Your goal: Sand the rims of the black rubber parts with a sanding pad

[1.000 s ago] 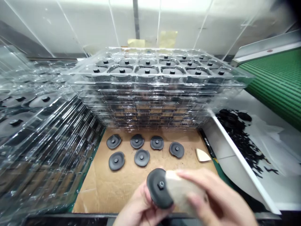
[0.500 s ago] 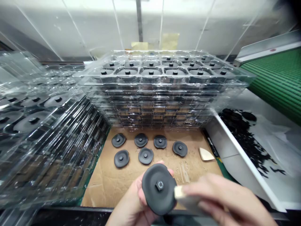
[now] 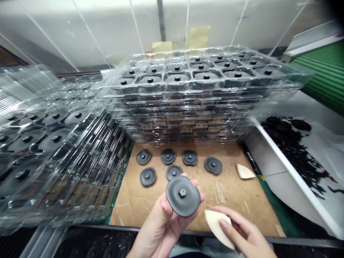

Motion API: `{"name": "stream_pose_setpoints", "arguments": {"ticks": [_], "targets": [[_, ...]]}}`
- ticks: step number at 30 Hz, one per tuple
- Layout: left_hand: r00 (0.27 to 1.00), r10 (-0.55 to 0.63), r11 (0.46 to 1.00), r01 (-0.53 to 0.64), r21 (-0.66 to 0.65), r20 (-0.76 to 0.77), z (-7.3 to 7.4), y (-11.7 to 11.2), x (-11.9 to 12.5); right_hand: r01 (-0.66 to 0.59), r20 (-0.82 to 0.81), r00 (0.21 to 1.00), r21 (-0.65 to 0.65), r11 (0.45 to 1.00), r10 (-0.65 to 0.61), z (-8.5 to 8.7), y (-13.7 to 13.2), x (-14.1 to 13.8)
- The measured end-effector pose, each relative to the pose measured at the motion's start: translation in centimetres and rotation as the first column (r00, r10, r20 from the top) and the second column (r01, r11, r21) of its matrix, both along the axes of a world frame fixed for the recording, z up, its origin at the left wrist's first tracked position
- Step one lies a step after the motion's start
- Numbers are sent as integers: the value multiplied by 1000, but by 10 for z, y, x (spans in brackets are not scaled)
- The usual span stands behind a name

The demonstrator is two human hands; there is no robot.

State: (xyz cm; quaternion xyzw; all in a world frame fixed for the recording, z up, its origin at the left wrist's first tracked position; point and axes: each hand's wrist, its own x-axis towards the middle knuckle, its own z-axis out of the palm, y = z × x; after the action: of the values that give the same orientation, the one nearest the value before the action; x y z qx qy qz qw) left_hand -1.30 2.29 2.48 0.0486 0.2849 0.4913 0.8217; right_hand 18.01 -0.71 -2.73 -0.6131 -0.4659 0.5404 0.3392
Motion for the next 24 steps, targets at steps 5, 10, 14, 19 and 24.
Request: {"name": "stream_pose_setpoints", "arguments": {"ticks": [5,10,14,19,24], "targets": [[993,79,996,-81,-23,-85,-2,-5,4,-85,186,982,244,966,39,43,25,-4],[964,39,999,-38,11,-263,-2,-6,13,-302,251,952,659,689,177,78,38,-34],[934,45,998,-57,-23,-356,-4,-5,15,-478,308,878,547,687,365,86,45,-47],[945,-16,1000,7,-30,-327,-7,-6,18,-360,298,930,638,681,213,85,55,-57],[983,-6,1000,4,-15,-183,-5,-6,12,-554,290,833,469,688,472,92,43,-31]]}}
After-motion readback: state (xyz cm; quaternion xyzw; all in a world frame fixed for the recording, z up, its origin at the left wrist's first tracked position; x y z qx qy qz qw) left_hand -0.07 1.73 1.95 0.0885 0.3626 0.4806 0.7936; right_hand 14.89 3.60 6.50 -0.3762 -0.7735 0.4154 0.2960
